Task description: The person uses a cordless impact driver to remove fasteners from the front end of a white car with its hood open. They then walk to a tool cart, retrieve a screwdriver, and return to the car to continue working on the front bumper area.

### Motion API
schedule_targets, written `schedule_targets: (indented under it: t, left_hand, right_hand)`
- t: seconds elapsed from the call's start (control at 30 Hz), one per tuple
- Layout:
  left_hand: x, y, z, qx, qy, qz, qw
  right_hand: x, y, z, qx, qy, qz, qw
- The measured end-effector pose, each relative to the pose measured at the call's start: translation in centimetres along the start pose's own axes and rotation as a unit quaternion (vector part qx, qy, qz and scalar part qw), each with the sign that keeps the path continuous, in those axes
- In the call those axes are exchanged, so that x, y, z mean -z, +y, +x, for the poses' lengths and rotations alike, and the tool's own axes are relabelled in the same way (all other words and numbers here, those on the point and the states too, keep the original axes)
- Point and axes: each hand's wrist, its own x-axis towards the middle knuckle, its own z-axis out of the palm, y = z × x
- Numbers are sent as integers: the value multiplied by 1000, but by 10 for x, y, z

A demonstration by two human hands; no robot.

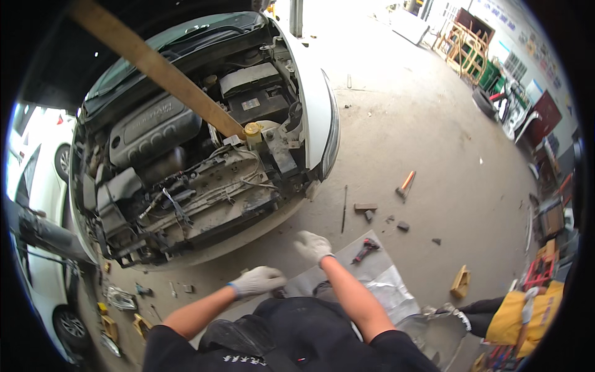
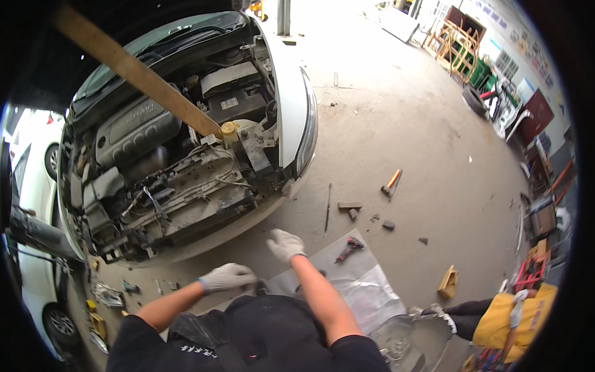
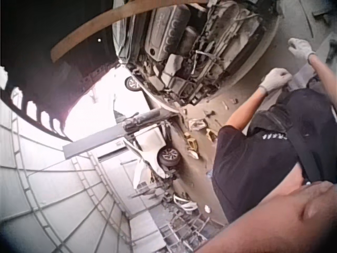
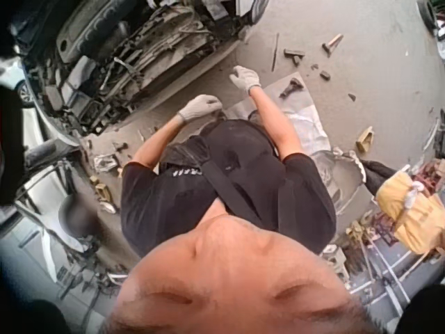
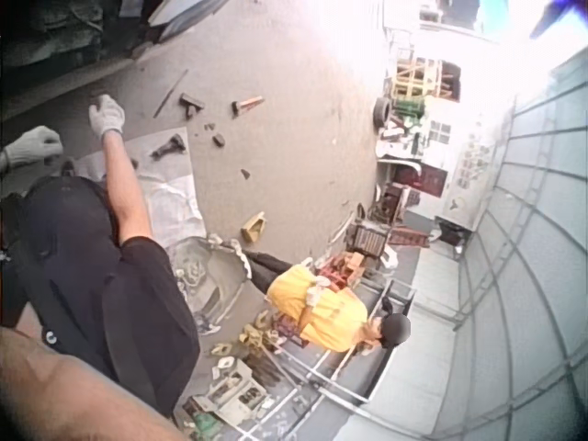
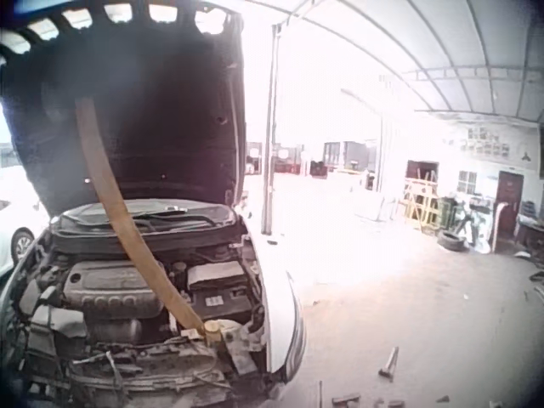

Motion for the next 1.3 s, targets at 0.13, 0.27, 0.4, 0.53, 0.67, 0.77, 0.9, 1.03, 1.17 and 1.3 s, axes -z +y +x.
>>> schedule_targets:
  t: [0.13, 0.27, 0.4, 0.53, 0.67, 0.77, 0.9, 1.03, 1.17, 1.3]
  left_hand:
    - [-51, 24, 65, -95, 100, 167, 976]
    - [-47, 23, 85, 39, 117, -56, 991]
    - [-54, -28, 108, 180, 255, -201, 929]
    - [-60, -25, 162, 36, 323, -444, 835]
    - [-42, 103, 223, -89, 256, -229, 935]
    - [-50, 159, 283, -332, 260, 71, 904]
    - [-57, 255, 297, -435, 237, 235, 836]
    - [-42, 273, 334, -539, 220, 305, 754]
    - [-8, 275, 392, -433, 80, 309, 843]
    - [18, 244, 451, -218, -15, 315, 924]
  right_hand:
    - [-33, 186, -51, -237, 3, -6, 971]
    - [-49, 355, -172, -329, -119, -43, 936]
    - [-56, 431, -276, -356, -239, -101, 897]
    - [-26, 458, -283, -589, -4, 338, 734]
    - [79, 391, -174, -359, -19, 484, 798]
    - [148, 283, -96, -238, -71, 546, 800]
    - [186, 225, -35, -20, -120, 834, 538]
    - [241, 216, -7, -21, 61, 857, 512]
    - [229, 306, -20, -237, 365, 589, 681]
    - [118, 394, -136, -618, 199, 160, 744]
